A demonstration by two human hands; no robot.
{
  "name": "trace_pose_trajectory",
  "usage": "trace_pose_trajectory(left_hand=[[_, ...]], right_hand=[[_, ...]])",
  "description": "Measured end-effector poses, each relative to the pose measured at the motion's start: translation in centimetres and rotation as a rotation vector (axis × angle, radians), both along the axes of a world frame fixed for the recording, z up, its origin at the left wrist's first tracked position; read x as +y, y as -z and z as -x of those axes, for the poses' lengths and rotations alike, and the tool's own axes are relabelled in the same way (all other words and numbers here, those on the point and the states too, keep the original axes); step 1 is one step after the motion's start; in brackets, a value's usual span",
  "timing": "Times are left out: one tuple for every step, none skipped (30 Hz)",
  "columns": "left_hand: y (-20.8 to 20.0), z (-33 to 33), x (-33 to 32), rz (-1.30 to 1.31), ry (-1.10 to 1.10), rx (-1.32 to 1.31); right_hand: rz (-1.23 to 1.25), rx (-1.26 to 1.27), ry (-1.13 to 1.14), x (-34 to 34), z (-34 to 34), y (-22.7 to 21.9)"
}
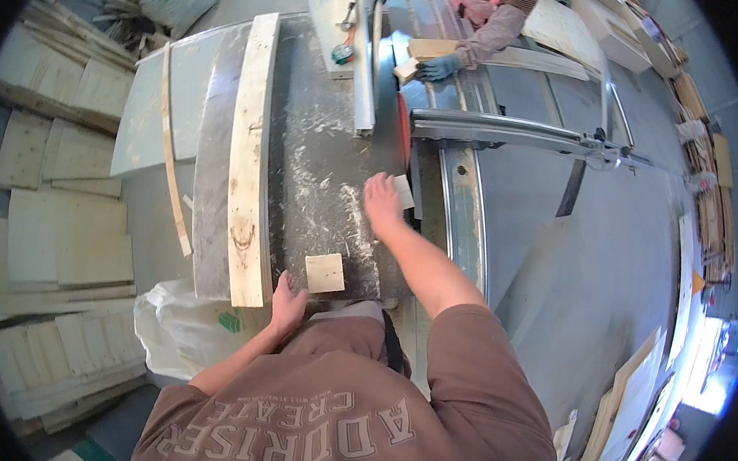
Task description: The person feeds small wooden blocks through a table saw, guiding them with both hands and collecting the cut pieces into a white sack. The person repeats this process for multiple blocks, maintaining a steady workflow at the saw station.
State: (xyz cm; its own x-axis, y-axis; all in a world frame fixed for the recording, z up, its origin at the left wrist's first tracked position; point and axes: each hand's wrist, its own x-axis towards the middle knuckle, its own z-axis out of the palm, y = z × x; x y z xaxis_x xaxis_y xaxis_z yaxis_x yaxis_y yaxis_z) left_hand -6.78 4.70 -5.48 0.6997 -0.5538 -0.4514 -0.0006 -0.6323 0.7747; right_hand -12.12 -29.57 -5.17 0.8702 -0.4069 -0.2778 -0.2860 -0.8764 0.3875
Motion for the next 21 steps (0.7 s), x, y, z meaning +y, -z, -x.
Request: trace_pose_trajectory(left_hand=[[-0.1,0.0,0.1,-0.013,0.009,0.005],[-0.2,-0.1,-0.2,0.007,0.009,0.019],[-0.1,0.0,-0.2,0.023,-0.013,0.032],[-0.1,0.0,0.0,0.037,-0.031,0.046],[0.0,-0.1,0.1,0.023,-0.037,0.038],[0.0,0.0,0.3,0.011,-0.049,0.054],[-0.1,-0.2,0.0,0.007,-0.033,0.072],[-0.2,-0.4,-0.3,0.004,-0.025,0.087],[-0.7,-0.4,-0.6,0.002,-0.039,0.097],[0.0,-0.4,-0.8,0.035,-0.107,0.127],[1.5,-0.5,-1.2,0.070,-0.160,0.158],[3.1,-0.4,-1.5,0.106,-0.216,0.190],[4.8,-0.2,-1.7,0.132,-0.320,0.194],[5.7,-0.3,-2.0,0.129,-0.327,0.214],[6.5,-0.5,-2.1,0.126,-0.341,0.234],[5.5,-0.8,-2.6,0.118,-0.341,0.256],[4.5,-0.5,-3.1,0.138,-0.372,0.271],[4.6,-0.7,-3.1,0.099,-0.334,0.258],[4.7,-0.9,-2.9,0.061,-0.295,0.244],[4.6,-0.9,-2.7,0.022,-0.254,0.231],[4.9,-0.6,-2.6,0.015,-0.277,0.255]], right_hand=[[0.040,-0.041,-0.014,-1.5,0.5,1.5],[0.079,-0.080,-0.021,-3.1,1.5,3.3],[0.040,-0.099,-0.050,-4.1,1.2,3.7],[-0.002,-0.115,-0.073,-4.6,1.2,4.0],[-0.013,-0.202,-0.128,-4.7,1.4,3.6],[-0.101,-0.058,-0.096,-4.0,0.5,1.1],[-0.112,-0.079,-0.093,-3.2,0.6,0.5],[-0.122,-0.103,-0.097,-2.6,0.4,-0.1],[-0.251,-0.108,-0.060,-0.7,-0.5,-2.7],[-0.377,-0.107,-0.016,1.9,-1.1,-6.0],[-0.416,-0.096,-0.034,4.2,-0.9,-8.0],[-0.461,-0.065,-0.041,6.8,-0.9,-9.6],[-0.478,-0.115,-0.093,9.4,-0.4,-9.8],[-0.538,-0.138,-0.100,11.5,0.1,-8.9],[-0.572,-0.138,-0.135,13.3,0.2,-8.8],[-0.607,-0.127,-0.119,14.7,0.4,-7.7],[-0.634,-0.151,-0.118,15.4,0.7,-6.2],[-0.667,-0.177,-0.123,16.3,0.7,-5.7],[-0.687,-0.262,-0.062,16.8,1.3,-5.4],[-0.705,-0.347,0.002,17.3,2.2,-5.2],[-0.721,-0.433,0.060,17.6,2.7,-5.3]])
